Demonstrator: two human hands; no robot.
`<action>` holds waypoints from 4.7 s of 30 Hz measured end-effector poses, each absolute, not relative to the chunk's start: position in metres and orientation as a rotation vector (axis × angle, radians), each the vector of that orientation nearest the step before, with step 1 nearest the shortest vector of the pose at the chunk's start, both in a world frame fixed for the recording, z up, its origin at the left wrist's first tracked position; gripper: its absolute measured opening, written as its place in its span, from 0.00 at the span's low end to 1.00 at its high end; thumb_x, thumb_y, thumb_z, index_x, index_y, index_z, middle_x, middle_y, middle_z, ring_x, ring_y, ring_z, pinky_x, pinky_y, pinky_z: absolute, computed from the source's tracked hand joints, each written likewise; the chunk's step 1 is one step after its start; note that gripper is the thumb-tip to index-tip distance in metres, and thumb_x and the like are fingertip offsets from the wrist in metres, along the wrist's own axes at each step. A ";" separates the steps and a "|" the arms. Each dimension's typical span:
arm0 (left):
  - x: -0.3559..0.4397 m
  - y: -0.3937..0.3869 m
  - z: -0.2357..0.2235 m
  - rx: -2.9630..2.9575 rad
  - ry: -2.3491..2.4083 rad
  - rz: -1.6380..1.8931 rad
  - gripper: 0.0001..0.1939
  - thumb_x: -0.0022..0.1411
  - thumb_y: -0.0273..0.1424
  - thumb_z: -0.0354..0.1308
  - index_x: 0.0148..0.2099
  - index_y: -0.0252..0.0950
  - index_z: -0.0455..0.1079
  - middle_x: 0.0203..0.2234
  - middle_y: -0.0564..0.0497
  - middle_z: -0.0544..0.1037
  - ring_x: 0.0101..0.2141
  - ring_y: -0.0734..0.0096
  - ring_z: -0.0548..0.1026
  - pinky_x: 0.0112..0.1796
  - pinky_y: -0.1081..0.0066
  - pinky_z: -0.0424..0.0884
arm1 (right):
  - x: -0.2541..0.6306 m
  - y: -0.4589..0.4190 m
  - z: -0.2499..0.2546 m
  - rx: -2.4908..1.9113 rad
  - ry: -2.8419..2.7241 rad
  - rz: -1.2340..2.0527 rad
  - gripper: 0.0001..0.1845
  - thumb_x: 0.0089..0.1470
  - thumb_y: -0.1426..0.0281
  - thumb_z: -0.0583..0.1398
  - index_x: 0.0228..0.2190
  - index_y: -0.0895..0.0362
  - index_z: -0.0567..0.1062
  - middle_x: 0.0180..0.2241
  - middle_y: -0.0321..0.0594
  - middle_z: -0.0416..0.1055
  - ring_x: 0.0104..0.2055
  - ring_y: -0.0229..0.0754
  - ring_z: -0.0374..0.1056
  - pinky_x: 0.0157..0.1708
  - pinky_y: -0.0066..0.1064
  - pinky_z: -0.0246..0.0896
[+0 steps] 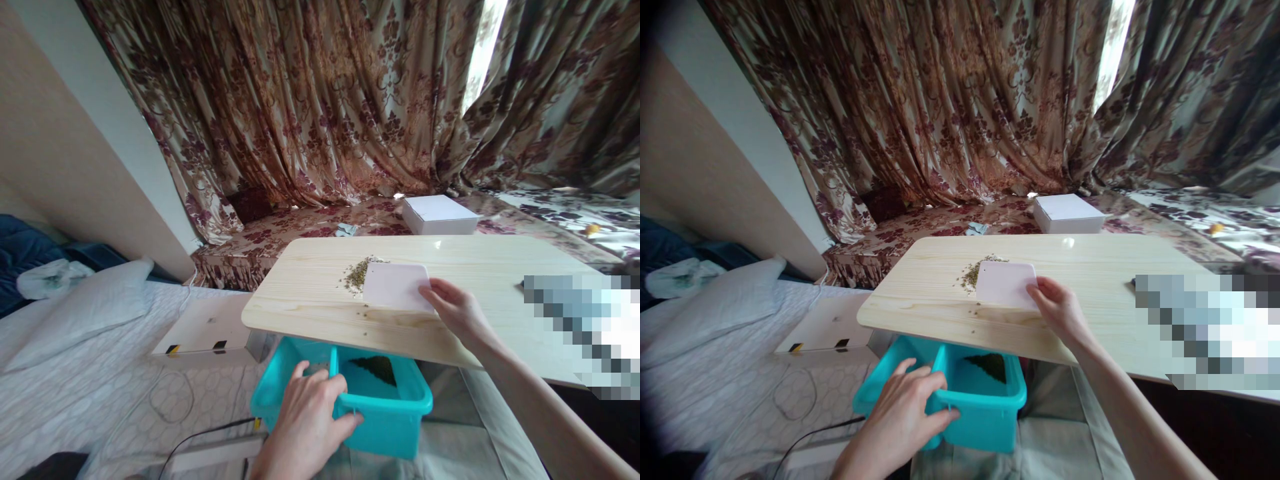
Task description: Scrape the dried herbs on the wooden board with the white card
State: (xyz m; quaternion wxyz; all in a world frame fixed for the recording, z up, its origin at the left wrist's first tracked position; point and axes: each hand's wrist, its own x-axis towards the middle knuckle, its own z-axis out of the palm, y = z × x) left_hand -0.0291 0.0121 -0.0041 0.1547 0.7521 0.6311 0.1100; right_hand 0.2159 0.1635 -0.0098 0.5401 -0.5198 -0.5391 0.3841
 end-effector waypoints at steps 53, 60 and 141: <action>-0.045 0.008 0.003 2.106 1.878 0.261 0.09 0.55 0.39 0.61 0.32 0.40 0.70 0.30 0.53 0.73 0.38 0.63 0.71 0.54 0.56 0.52 | 0.212 0.132 0.003 -1.182 -1.364 1.181 0.20 0.37 0.54 0.66 0.29 0.56 0.78 0.29 0.40 0.78 0.31 0.45 0.70 0.31 0.31 0.65; 0.006 0.016 -0.003 2.294 1.649 0.142 0.13 0.53 0.43 0.63 0.35 0.41 0.71 0.32 0.53 0.73 0.42 0.63 0.70 0.57 0.56 0.47 | 0.270 0.145 0.012 -1.303 -1.084 0.850 0.16 0.32 0.58 0.67 0.27 0.54 0.78 0.28 0.38 0.77 0.28 0.42 0.69 0.26 0.30 0.63; -0.021 0.016 0.003 2.188 1.785 0.255 0.11 0.51 0.39 0.65 0.28 0.39 0.68 0.27 0.55 0.72 0.37 0.63 0.70 0.51 0.57 0.55 | 0.209 0.168 -0.004 -1.200 -1.407 0.988 0.20 0.37 0.52 0.63 0.25 0.56 0.73 0.26 0.40 0.75 0.30 0.44 0.69 0.28 0.31 0.62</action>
